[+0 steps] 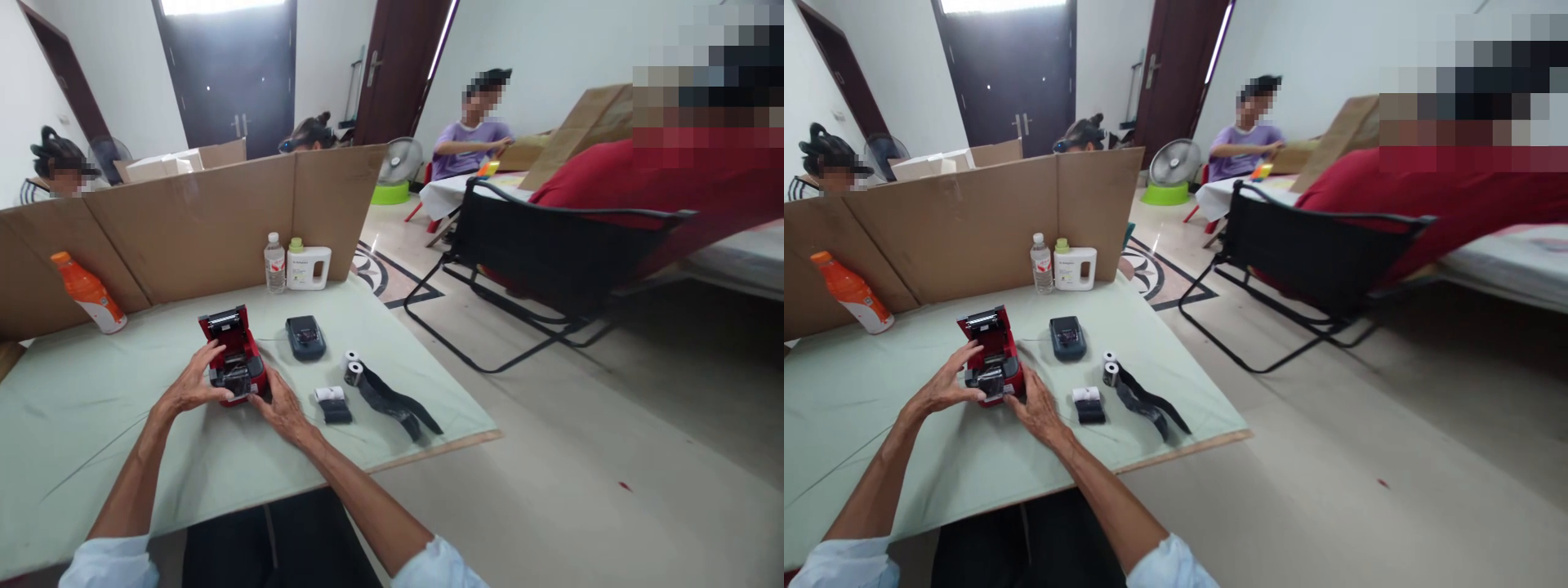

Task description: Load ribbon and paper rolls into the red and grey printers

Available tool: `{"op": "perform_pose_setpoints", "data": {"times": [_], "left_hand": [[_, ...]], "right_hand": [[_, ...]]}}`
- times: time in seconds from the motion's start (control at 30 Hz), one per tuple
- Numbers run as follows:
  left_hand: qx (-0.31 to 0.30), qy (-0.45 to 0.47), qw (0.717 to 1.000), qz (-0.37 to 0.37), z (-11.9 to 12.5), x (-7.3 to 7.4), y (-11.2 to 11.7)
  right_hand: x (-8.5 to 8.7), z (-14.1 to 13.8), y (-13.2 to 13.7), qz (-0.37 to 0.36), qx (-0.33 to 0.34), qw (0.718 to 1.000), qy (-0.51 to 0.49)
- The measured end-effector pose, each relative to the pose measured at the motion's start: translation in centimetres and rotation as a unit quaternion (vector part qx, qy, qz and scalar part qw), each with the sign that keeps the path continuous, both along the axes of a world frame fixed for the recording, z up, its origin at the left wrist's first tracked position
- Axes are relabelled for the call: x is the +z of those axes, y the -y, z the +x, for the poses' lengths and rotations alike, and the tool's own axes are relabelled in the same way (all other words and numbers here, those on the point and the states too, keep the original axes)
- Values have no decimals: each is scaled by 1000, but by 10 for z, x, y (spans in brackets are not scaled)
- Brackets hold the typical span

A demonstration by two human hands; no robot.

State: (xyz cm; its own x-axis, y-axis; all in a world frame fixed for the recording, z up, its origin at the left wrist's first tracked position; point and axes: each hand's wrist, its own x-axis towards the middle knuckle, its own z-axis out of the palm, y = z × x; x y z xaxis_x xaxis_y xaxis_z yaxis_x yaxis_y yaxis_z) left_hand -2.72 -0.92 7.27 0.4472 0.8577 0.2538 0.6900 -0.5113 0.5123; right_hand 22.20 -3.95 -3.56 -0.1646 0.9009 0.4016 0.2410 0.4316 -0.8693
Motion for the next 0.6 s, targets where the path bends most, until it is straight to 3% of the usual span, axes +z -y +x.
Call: {"op": "perform_pose_setpoints", "data": {"times": [0.17, 0.37, 0.47, 0.6], "left_hand": [[-13, -3, 1000, 2, 2, 3, 5], [15, 26, 998, 50, 24, 6, -1], [32, 27, 997, 71, 36, 9, -7], [63, 45, 994, 79, 43, 17, -15]], "right_hand": [[0, 0, -1, 8, -4, 1000, 7], [5, 0, -1, 51, -29, 998, 33], [30, 4, -9, 97, -42, 993, 51], [81, 5, -30, 143, -21, 985, 93]]}}
